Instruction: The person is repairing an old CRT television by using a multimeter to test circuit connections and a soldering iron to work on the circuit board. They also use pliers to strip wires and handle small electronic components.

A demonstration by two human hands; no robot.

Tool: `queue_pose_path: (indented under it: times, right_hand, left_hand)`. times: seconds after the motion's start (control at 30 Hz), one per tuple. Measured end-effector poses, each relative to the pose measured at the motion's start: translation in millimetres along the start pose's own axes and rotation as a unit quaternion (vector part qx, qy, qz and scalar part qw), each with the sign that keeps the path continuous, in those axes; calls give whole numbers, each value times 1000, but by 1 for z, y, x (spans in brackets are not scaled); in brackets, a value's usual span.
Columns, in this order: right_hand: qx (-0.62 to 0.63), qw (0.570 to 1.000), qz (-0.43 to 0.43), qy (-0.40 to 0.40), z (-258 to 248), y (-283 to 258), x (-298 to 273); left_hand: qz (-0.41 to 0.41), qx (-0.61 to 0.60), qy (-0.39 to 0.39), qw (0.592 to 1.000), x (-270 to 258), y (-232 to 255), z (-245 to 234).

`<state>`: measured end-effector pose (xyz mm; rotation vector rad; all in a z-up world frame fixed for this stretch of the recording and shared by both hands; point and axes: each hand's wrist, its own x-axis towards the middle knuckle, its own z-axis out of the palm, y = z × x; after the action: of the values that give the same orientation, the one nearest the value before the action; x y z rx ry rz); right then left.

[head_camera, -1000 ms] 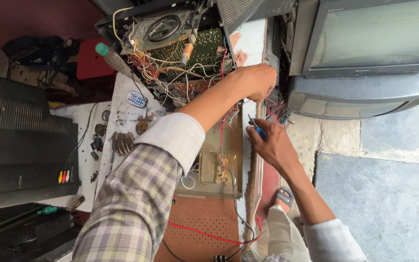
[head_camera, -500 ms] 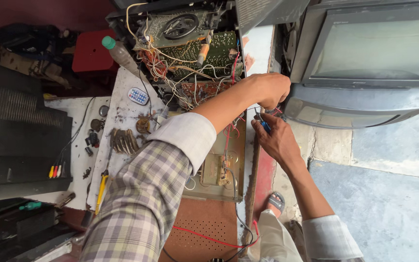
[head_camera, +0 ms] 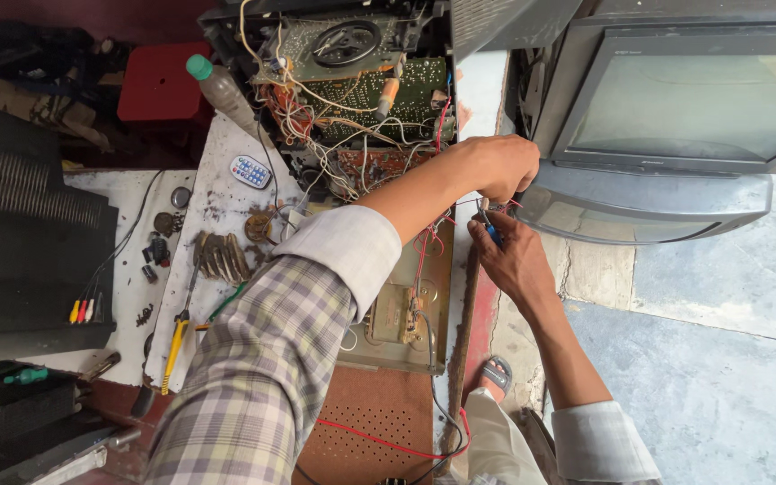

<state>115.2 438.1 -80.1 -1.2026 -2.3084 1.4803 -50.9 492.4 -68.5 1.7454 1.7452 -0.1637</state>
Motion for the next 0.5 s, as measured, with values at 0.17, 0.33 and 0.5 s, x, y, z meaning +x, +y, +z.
queue_pose_path:
  times: [0.17,0.33,0.5]
  right_hand:
    - [17,1000,9,6,-1,-4,-4]
    - [2,1000,-15,-9,-4,-1,-14]
    - [130,991,-30,-2,-17,21,-42]
  left_hand:
    - [14,6,2,1000,-2,2,-2]
    - [20,55,14,998,-14,7,-7]
    - [38,60,27,997,-32,8,-12]
